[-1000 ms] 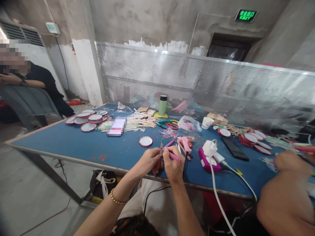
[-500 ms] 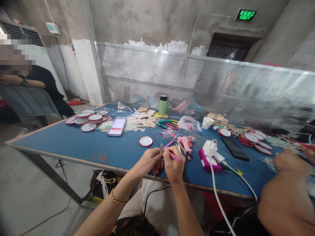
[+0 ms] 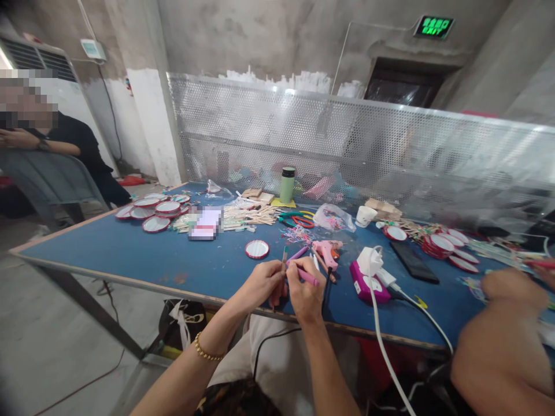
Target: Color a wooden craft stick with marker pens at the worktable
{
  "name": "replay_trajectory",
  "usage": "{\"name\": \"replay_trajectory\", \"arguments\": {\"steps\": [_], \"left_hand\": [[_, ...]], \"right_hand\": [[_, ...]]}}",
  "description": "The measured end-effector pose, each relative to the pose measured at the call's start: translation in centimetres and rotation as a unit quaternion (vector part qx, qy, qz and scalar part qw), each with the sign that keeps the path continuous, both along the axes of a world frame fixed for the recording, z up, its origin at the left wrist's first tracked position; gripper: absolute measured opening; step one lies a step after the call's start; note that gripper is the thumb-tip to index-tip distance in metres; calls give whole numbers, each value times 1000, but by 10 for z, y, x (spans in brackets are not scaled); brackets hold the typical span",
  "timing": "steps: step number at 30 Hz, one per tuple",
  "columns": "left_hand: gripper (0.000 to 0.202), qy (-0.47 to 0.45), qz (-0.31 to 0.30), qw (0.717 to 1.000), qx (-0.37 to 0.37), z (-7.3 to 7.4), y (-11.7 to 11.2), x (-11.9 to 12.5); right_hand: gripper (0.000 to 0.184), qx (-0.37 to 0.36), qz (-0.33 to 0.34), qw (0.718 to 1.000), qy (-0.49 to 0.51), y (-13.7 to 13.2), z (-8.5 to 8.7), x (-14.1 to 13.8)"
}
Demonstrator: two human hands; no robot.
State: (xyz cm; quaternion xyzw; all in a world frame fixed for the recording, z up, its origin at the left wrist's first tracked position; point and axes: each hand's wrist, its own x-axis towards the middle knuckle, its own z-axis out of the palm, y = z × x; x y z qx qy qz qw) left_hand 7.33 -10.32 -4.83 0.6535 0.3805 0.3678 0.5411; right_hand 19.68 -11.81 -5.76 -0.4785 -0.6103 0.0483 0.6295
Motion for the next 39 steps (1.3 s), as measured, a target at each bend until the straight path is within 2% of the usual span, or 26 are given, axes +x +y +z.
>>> {"name": "replay_trajectory", "arguments": {"steps": [9,16,39], "left_hand": [[23,-6,1,1000,2,-4,1,1],[24,0,-1,1000,-9,1,0,1],[21,1,0,1000,-1,-4,1,1]], "right_hand": [[23,27,2,999,-29,1,3,0],[23,6,-9,1000,-9,2,-1,1],[23,-7,-10,1000,-7,1,1,0]]}}
